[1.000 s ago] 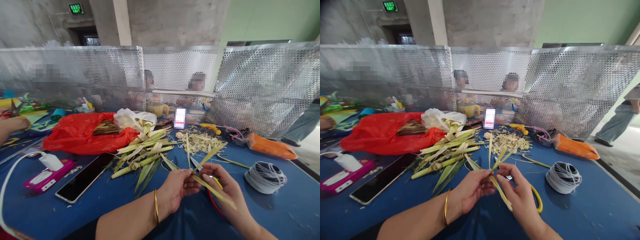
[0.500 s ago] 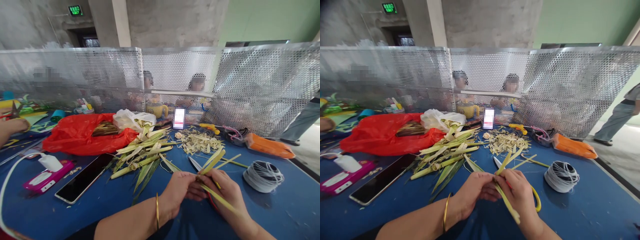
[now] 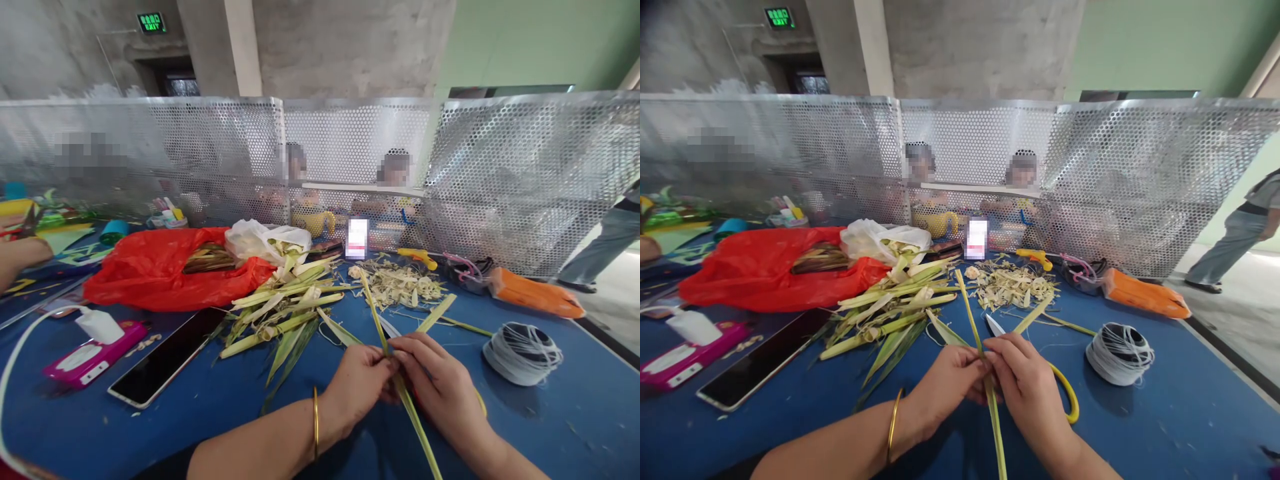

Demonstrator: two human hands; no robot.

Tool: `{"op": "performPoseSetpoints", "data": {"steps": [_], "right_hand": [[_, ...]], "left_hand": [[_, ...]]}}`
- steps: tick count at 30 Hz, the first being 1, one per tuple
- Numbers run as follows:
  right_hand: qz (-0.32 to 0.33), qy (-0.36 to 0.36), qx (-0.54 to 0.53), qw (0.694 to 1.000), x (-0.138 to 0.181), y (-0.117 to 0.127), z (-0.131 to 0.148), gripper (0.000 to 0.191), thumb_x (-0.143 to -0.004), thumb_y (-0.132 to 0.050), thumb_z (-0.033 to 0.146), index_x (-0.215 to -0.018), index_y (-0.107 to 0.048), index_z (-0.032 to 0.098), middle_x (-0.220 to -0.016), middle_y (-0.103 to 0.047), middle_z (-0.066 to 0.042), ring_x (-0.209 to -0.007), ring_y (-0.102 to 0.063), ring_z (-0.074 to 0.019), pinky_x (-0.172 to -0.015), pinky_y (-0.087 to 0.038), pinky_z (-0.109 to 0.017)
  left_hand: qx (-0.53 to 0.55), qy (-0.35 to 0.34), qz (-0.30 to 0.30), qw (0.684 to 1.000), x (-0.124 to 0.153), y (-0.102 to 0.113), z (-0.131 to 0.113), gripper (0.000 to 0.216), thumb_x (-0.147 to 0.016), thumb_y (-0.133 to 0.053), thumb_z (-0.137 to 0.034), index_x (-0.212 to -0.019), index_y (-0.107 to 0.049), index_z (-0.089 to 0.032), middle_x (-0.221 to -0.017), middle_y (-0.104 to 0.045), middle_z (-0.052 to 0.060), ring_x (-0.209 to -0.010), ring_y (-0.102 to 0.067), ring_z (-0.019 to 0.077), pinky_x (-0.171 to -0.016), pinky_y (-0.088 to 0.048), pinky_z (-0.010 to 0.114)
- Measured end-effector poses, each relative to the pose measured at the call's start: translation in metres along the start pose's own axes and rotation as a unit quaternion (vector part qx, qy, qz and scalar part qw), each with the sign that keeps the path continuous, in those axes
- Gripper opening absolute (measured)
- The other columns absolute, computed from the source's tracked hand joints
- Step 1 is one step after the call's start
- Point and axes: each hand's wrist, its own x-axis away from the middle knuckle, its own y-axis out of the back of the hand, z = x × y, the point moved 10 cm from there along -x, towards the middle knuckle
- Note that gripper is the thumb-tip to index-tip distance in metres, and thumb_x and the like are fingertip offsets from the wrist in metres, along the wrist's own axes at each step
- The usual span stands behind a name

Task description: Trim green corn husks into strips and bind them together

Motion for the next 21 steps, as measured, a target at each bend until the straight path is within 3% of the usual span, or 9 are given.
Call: {"op": "performPoseSetpoints", "data": {"steps": [8, 15, 21], "right_hand": [[0.008, 0.182, 0.190, 0.965, 0.006, 0.000, 0.038, 0.028, -0.093, -0.040, 0.012, -0.108, -0.064, 0.019, -0.098, -0.071, -0.008, -0.081, -0.065, -0.0178, -0.072, -0.049, -0.031], [0.013, 0.177, 0.215, 0.960, -0.003, 0.007, 0.033, 0.032, -0.094, -0.035, 0.013, -0.104, -0.065, 0.016, -0.093, -0.072, -0.009, -0.078, -0.065, -0.0171, -0.070, -0.045, -0.031], [0.098, 0.211, 0.211, 0.949, -0.009, 0.007, 0.032, 0.028, -0.096, -0.037, 0.015, -0.109, -0.061, 0.013, -0.091, -0.071, -0.009, -0.076, -0.064, -0.0182, -0.073, -0.038, -0.034]], "left_hand": [[0.040, 0.032, -0.006, 0.999, -0.002, 0.008, 0.000, 0.029, -0.073, -0.061, -0.040, -0.065, -0.065, -0.012, -0.068, -0.069, 0.007, -0.061, -0.064, 0.0151, -0.062, -0.049, 0.025], [0.029, 0.059, 0.018, 0.998, -0.001, 0.007, 0.001, 0.029, -0.078, -0.057, -0.038, -0.071, -0.067, -0.011, -0.069, -0.071, 0.010, -0.058, -0.065, 0.0157, -0.060, -0.048, 0.026], [-0.007, 0.081, 0.066, 0.995, -0.003, 0.007, 0.002, 0.029, -0.077, -0.061, -0.040, -0.074, -0.066, -0.011, -0.070, -0.072, 0.011, -0.057, -0.065, 0.0159, -0.060, -0.048, 0.027]]}}
